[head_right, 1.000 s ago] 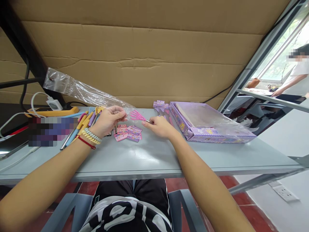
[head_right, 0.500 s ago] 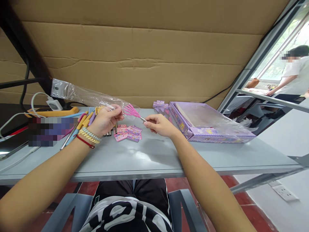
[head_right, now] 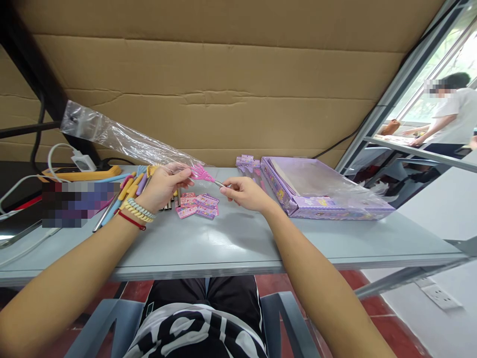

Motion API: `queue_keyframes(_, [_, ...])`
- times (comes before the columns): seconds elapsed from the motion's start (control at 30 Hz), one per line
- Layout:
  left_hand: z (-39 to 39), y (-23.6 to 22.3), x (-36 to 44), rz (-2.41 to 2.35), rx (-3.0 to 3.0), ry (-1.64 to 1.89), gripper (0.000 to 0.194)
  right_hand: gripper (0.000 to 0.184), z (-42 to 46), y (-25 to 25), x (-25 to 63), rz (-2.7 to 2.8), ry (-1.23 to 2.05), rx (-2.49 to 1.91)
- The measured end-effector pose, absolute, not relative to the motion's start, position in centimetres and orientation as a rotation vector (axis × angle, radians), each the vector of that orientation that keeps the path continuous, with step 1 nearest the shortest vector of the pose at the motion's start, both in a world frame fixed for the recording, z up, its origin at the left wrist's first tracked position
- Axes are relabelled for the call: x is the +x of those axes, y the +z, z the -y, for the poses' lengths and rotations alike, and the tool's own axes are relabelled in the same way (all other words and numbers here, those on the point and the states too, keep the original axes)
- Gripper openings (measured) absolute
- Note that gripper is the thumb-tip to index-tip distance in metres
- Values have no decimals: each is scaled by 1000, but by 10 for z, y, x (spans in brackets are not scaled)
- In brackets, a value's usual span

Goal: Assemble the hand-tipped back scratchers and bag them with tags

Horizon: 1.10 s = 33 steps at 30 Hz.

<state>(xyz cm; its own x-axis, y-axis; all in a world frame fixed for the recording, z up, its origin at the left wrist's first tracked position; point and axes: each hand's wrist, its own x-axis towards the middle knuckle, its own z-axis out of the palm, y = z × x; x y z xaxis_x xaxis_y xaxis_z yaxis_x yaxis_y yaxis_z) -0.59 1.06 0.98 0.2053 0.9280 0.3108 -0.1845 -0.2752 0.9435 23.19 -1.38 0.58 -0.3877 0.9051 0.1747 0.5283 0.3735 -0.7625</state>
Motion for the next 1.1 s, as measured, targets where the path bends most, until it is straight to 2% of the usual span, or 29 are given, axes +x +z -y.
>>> queue_keyframes(0.3, [-7, 10, -4, -786, 1405, 1223, 54, 44, 14, 1, 226, 1968, 805, -1280])
queue_keyframes(0.6, [-4, 9, -4, -763, 1411, 1082, 56, 53, 14, -3, 220, 1934, 755, -1219])
queue_keyframes(0.87, [0, 7, 2, -807, 1563, 1029, 41, 53, 17, -10, 210, 1976, 766, -1195])
queue_keyframes(1.1, [-3, 0, 7, -795, 1501, 1028, 47, 63, 14, -14, 206, 1940, 713, -1178])
